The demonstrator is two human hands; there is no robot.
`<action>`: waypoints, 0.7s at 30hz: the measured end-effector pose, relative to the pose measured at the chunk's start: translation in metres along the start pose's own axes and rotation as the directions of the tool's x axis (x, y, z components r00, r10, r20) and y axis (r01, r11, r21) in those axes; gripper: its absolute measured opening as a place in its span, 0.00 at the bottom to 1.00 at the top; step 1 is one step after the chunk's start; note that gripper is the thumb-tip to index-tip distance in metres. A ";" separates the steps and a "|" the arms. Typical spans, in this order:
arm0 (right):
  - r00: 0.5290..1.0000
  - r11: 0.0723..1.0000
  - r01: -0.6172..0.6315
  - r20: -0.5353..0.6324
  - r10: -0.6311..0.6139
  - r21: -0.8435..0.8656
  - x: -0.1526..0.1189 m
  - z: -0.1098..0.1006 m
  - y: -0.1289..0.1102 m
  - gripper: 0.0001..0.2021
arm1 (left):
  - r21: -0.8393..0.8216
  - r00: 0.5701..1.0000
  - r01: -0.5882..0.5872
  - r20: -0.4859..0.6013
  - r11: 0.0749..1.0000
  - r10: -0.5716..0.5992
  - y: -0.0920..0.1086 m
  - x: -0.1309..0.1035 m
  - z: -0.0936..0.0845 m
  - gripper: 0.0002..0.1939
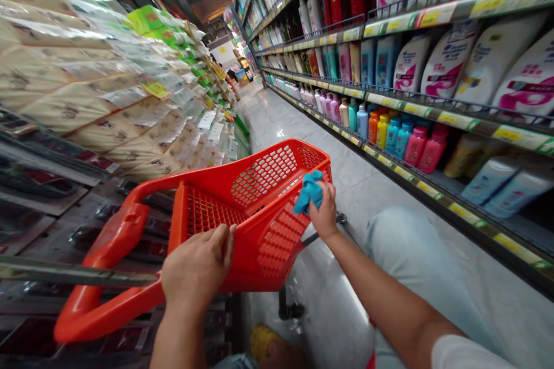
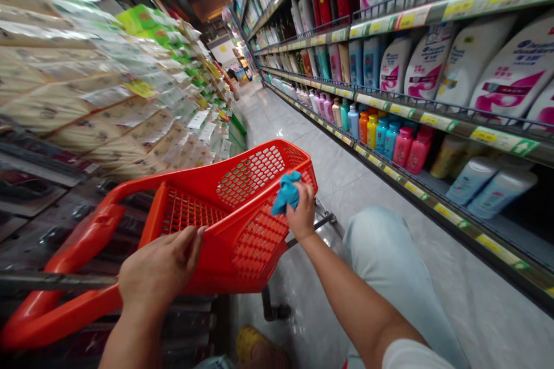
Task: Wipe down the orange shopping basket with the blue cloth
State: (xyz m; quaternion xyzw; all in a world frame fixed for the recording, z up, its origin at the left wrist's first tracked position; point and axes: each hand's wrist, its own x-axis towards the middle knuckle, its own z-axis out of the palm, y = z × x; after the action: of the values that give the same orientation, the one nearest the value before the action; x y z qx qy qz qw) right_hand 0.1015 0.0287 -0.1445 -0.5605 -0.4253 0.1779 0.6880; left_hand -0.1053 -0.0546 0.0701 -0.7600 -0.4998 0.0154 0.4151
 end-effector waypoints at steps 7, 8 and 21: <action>0.918 0.931 -0.364 -0.155 0.365 0.038 -0.037 0.014 0.026 0.24 | -0.029 0.997 0.052 0.053 0.998 -0.050 -0.001 0.001 0.003 0.22; 0.930 0.935 -0.351 -0.103 0.354 0.047 -0.060 0.021 0.022 0.24 | -0.035 0.997 0.058 0.061 0.998 -0.056 -0.002 0.001 0.004 0.22; 0.883 0.919 -0.393 -0.260 0.391 0.046 0.059 -0.041 0.031 0.22 | -0.095 0.996 -0.048 -0.081 0.994 0.040 -0.020 -0.014 0.014 0.21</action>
State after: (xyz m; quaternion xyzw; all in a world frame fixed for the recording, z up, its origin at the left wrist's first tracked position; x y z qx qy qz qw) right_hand 0.1746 0.0550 -0.1506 -0.6559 -0.2087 0.2353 0.6862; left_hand -0.1332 -0.0537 0.0679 -0.7901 -0.4661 -0.0297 0.3969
